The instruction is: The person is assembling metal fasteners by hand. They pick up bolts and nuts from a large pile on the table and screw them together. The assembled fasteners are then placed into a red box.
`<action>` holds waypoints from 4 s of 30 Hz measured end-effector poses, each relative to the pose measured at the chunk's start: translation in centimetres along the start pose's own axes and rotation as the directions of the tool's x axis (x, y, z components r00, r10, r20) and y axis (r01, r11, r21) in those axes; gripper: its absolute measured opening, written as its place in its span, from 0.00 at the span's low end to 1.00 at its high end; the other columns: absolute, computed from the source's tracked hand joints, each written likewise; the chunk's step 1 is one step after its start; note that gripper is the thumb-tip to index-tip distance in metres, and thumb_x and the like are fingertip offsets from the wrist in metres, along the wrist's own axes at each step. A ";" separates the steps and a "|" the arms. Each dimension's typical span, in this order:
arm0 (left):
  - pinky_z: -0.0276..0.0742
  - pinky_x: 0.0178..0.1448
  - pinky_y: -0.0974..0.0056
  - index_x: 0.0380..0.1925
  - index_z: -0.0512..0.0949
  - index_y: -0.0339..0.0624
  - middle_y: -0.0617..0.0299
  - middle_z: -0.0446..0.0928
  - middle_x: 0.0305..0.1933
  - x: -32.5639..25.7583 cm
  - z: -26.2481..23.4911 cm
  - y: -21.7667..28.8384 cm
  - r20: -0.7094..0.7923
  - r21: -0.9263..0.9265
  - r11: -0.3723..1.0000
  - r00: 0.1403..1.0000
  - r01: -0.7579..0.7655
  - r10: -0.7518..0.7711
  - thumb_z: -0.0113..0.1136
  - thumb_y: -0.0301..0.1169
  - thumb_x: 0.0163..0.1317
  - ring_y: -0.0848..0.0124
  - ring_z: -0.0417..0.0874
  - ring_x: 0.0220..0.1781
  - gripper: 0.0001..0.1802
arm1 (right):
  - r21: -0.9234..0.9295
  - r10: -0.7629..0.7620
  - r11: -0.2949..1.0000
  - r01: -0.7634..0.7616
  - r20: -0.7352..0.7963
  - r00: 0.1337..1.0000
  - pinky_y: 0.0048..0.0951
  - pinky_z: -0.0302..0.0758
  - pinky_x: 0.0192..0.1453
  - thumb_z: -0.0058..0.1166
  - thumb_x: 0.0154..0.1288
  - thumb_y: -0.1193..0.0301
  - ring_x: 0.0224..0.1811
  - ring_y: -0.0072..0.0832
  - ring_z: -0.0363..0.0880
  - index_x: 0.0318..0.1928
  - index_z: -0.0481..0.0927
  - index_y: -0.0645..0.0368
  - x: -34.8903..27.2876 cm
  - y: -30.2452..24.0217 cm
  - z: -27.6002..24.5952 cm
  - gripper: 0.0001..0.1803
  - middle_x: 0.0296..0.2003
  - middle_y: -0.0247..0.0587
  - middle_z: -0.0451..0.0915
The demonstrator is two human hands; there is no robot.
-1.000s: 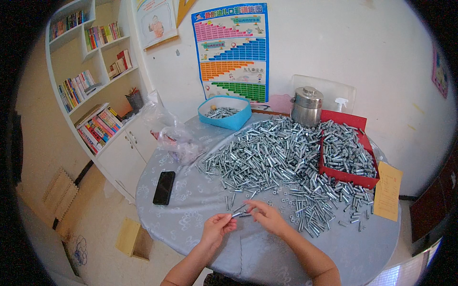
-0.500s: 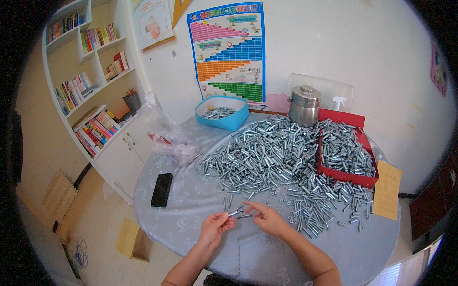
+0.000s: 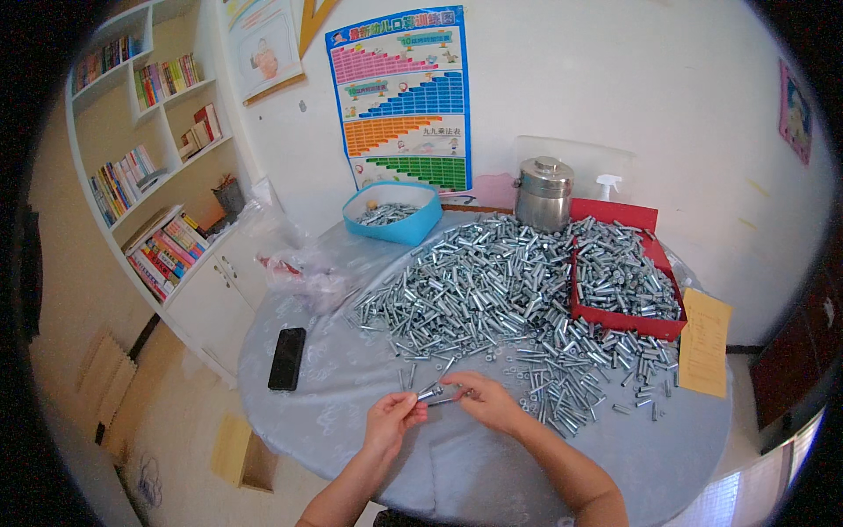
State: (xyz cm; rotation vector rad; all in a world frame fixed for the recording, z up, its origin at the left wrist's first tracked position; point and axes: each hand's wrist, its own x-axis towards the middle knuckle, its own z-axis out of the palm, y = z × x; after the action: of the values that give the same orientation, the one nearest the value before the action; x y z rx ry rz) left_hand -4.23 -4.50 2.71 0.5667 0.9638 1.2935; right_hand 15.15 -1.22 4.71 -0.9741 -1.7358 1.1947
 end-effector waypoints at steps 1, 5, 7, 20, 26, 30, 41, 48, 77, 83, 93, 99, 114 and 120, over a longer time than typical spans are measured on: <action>0.81 0.36 0.68 0.36 0.73 0.30 0.50 0.78 0.32 -0.1 0.2 0.0 0.002 0.015 1.000 1.000 0.002 -0.002 0.56 0.25 0.59 0.67 0.81 0.31 0.09 | -0.035 0.062 0.998 -0.059 0.066 0.996 0.23 0.72 0.41 0.44 0.56 0.75 0.34 0.22 0.76 0.43 0.78 0.60 0.0 0.5 -0.3 0.14 0.33 0.38 0.79; 0.81 0.36 0.67 0.35 0.73 0.29 0.50 0.77 0.32 0.1 0.9 -0.1 -0.008 0.052 0.997 0.999 -0.051 0.051 0.56 0.25 0.58 0.67 0.81 0.32 0.08 | -0.100 0.236 0.968 -0.228 0.070 0.969 0.23 0.71 0.40 0.51 0.60 0.67 0.35 0.20 0.75 0.43 0.78 0.59 0.0 0.6 -1.3 0.13 0.35 0.38 0.79; 0.81 0.36 0.67 0.35 0.74 0.30 0.51 0.77 0.32 0.1 1.5 -0.1 0.015 0.085 0.994 0.998 -0.063 0.062 0.56 0.24 0.58 0.67 0.81 0.32 0.08 | -0.021 0.209 0.978 -0.208 0.020 0.978 0.23 0.71 0.39 0.53 0.60 0.64 0.36 0.19 0.74 0.43 0.78 0.59 0.1 0.2 -1.0 0.14 0.35 0.36 0.79; 0.81 0.35 0.64 0.47 0.69 0.35 0.51 0.77 0.39 0.6 2.5 0.1 0.118 0.166 0.979 0.988 -0.115 0.096 0.54 0.26 0.59 0.68 0.79 0.36 0.16 | 0.436 0.289 0.900 0.011 -0.614 0.735 0.18 0.70 0.30 0.58 0.55 0.69 0.28 0.18 0.74 0.39 0.79 0.61 2.0 4.8 -13.2 0.12 0.29 0.33 0.78; 0.80 0.34 0.65 0.47 0.69 0.35 0.53 0.77 0.39 1.5 -0.8 0.6 0.009 0.210 0.967 0.990 -0.142 0.143 0.53 0.27 0.60 0.71 0.78 0.34 0.15 | 0.202 0.095 0.925 0.323 -0.943 0.318 0.18 0.71 0.28 0.54 0.58 0.72 0.27 0.20 0.75 0.46 0.74 0.65 2.3 6.8 -29.0 0.16 0.30 0.35 0.78; 0.80 0.33 0.67 0.45 0.70 0.35 0.54 0.78 0.39 1.7 -1.4 1.7 -0.013 0.221 0.965 0.989 -0.141 0.147 0.52 0.26 0.60 0.72 0.78 0.34 0.13 | 0.266 0.159 0.946 0.185 -0.878 0.451 0.25 0.76 0.42 0.47 0.61 0.77 0.44 0.30 0.76 0.58 0.64 0.61 1.7 7.0 -33.3 0.23 0.46 0.40 0.72; 0.77 0.34 0.69 0.42 0.73 0.37 0.56 0.78 0.40 4.1 -5.1 1.6 -0.063 0.374 0.904 0.966 -0.209 0.250 0.53 0.28 0.60 0.73 0.77 0.37 0.11 | -0.294 -0.022 0.952 -0.088 -0.350 0.936 0.23 0.72 0.41 0.51 0.56 0.77 0.34 0.23 0.76 0.41 0.79 0.60 1.2 1.7 -12.7 0.11 0.34 0.37 0.80; 0.73 0.33 0.72 0.38 0.77 0.39 0.62 0.79 0.37 6.3 -5.5 1.5 -0.054 0.544 0.803 0.945 -0.244 0.324 0.55 0.28 0.58 0.77 0.77 0.35 0.09 | -0.613 -0.305 0.670 0.418 0.285 0.909 0.36 0.69 0.47 0.56 0.52 0.70 0.43 0.39 0.72 0.37 0.80 0.58 1.6 3.5 -0.4 0.11 0.38 0.40 0.77; 0.68 0.43 0.63 0.31 0.81 0.41 0.58 0.77 0.30 14.2 1.5 2.2 0.413 0.794 0.104 0.657 -0.599 0.630 0.65 0.27 0.45 0.64 0.74 0.35 0.10 | -0.315 -0.191 0.947 0.070 -0.372 0.908 0.28 0.73 0.38 0.55 0.55 0.74 0.33 0.32 0.77 0.37 0.79 0.60 0.9 1.5 -3.8 0.08 0.32 0.43 0.77; 0.69 0.37 0.73 0.34 0.80 0.38 0.62 0.78 0.33 7.2 1.1 0.8 0.284 0.606 0.561 0.812 -0.565 0.511 0.62 0.23 0.50 0.76 0.75 0.33 0.09 | -0.249 -0.204 0.960 0.126 -0.321 0.925 0.25 0.73 0.39 0.53 0.56 0.76 0.35 0.31 0.76 0.38 0.78 0.61 0.8 -0.2 -3.7 0.08 0.32 0.42 0.77; 0.69 0.39 0.72 0.34 0.80 0.41 0.62 0.78 0.37 5.2 1.0 -1.1 0.270 0.502 0.663 0.829 -0.555 0.490 0.63 0.22 0.49 0.75 0.75 0.37 0.10 | -0.486 -0.333 0.851 0.199 -0.206 0.920 0.32 0.72 0.42 0.53 0.56 0.72 0.38 0.38 0.75 0.37 0.79 0.57 0.1 -0.7 -2.6 0.08 0.34 0.41 0.77; 0.71 0.39 0.73 0.33 0.80 0.41 0.62 0.77 0.36 3.6 2.1 -1.6 0.439 0.627 0.404 0.730 -0.667 0.523 0.64 0.23 0.47 0.73 0.75 0.33 0.10 | -0.523 -0.399 0.812 0.260 -0.172 0.900 0.32 0.73 0.39 0.55 0.55 0.73 0.35 0.38 0.78 0.40 0.79 0.57 -0.1 0.1 -1.2 0.10 0.33 0.43 0.80; 0.71 0.40 0.72 0.46 0.69 0.38 0.57 0.79 0.36 4.0 0.1 0.6 0.033 0.367 0.719 0.780 -0.591 0.625 0.55 0.23 0.57 0.77 0.76 0.34 0.15 | -0.359 -0.091 0.933 0.017 -0.190 0.978 0.31 0.72 0.48 0.47 0.61 0.70 0.44 0.39 0.75 0.46 0.77 0.55 0.6 1.2 -1.9 0.13 0.43 0.40 0.78; 0.69 0.38 0.75 0.45 0.66 0.39 0.56 0.79 0.35 5.0 -1.9 2.7 -0.195 0.307 0.724 0.704 -0.618 0.683 0.55 0.24 0.59 0.79 0.74 0.33 0.15 | -0.603 -0.316 0.732 0.317 0.112 0.942 0.32 0.70 0.49 0.50 0.55 0.72 0.42 0.37 0.73 0.38 0.79 0.57 5.8 2.3 0.5 0.10 0.38 0.39 0.78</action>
State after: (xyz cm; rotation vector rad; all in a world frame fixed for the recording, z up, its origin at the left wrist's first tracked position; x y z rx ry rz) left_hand -7.39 0.63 2.59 0.9711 1.2192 1.9740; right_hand 12.79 4.47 3.41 -0.9700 -2.2455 0.3920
